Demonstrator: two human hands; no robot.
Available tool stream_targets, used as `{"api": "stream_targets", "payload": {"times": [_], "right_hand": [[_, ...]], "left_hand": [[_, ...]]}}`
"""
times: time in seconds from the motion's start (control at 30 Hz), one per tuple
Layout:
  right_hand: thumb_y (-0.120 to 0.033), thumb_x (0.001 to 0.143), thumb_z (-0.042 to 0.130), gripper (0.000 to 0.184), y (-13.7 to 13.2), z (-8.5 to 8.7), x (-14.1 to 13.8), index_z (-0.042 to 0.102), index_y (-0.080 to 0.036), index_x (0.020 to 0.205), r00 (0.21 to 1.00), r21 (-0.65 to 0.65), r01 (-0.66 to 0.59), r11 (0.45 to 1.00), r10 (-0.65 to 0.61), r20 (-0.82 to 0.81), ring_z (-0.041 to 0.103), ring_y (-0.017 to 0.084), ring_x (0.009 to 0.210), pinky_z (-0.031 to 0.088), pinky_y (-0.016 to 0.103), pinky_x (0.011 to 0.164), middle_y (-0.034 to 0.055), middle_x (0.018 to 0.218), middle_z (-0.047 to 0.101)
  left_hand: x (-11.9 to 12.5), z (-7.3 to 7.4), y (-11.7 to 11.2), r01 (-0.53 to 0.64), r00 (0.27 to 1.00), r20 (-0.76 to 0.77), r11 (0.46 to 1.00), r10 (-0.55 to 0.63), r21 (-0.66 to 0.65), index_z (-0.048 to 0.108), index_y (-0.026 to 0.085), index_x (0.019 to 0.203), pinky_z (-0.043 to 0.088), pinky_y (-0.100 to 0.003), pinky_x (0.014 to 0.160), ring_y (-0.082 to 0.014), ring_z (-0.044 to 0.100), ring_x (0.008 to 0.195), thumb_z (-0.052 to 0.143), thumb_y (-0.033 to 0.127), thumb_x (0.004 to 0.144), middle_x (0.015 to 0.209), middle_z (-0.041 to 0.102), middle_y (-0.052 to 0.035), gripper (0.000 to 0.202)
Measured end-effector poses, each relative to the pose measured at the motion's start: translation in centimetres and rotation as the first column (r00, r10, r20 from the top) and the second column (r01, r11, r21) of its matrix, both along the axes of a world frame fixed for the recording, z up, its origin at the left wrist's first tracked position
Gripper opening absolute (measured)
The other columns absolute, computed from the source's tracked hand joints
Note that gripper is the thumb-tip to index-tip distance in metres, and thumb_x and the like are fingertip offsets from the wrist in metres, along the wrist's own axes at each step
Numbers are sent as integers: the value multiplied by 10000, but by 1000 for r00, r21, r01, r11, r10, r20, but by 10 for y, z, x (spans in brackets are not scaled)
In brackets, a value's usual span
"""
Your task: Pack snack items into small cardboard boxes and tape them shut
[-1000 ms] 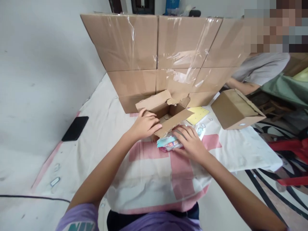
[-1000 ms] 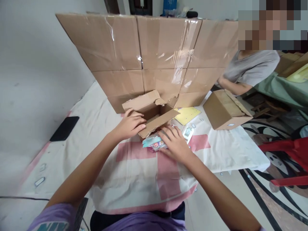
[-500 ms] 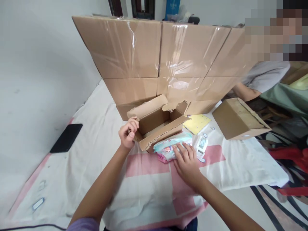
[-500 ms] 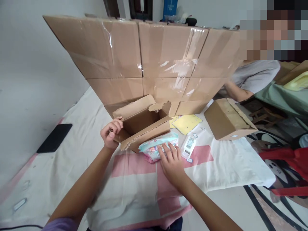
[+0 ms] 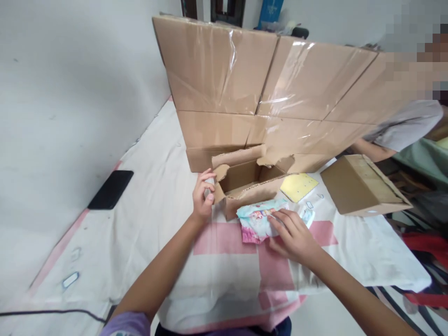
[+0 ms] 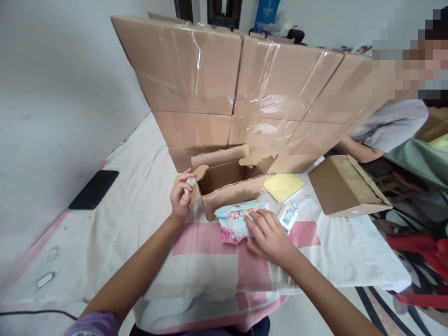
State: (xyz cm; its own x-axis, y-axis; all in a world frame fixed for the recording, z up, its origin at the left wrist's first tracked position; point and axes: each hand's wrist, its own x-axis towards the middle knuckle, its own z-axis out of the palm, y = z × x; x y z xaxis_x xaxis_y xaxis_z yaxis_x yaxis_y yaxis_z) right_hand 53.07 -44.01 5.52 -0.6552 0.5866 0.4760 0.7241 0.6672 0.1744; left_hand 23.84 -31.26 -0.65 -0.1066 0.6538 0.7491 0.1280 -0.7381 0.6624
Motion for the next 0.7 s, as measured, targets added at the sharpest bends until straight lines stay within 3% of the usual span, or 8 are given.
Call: {"api": "stream_targets", "payload": {"times": [0.13,0.27,0.33,0.43,0.57,0.63,0.7], "right_hand": [[-176,851,609,493,0,11,-7,564,-65,1328,996,-178,11,984,4,85,553,368,1070,533,518,885,227,1186,637],[-74,760,594,687,12,21,-16,516,-82,1443,970,-407,113,907,-13,241,512,380,1194,488,525,1004,218,1350,585],[-17,689,578,770,21,25,-21,510,-95,1453,952,-464,168,870,-22,304,508,377,1211,484,511,1003,211,1378,565],[1,655,582,700,30,30,-28,574,-102,1348,923,-495,204,845,3,386,505,398,1223,494,508,958,223,1369,551],[-31,677,601,516,23,50,-31,600,-117,1186,902,-554,213,805,56,427,547,380,1136,522,479,852,211,1271,560],[-61,678,618,446,12,69,-30,584,-144,1115,918,-611,215,762,56,393,571,336,1053,532,437,786,173,1192,567],[-93,682,630,403,-1,92,-26,571,-186,1070,940,-673,205,710,48,337,592,274,949,534,377,712,128,1137,577]], "left_hand": [[2,-16,6,110,990,97,989,-100,-97,528,229,907,441,-565,1126,-320,580,1327,438,545,1017,1287,659,-132,346],[3,-25,11,165,972,188,978,-140,-126,580,228,1071,455,-533,1105,-311,587,1304,474,564,1002,1314,635,-148,359],[3,-25,11,168,970,200,977,-141,-128,587,228,1106,460,-535,1103,-312,586,1303,499,575,989,1314,626,-151,377],[2,-23,11,190,963,218,972,-157,-138,590,226,1131,470,-531,1104,-301,592,1293,551,553,971,1316,617,-152,366],[-3,-10,18,251,947,243,957,-210,-147,610,226,1151,489,-490,1094,-280,605,1278,622,495,947,1305,624,-135,337],[-12,7,26,323,931,228,934,-285,-153,631,221,1147,523,-461,1050,-275,629,1235,645,490,931,1279,637,-127,344],[-23,31,35,439,896,170,876,-410,-201,656,210,1140,564,-441,983,-291,627,1237,624,520,932,1281,640,-135,374]]}}
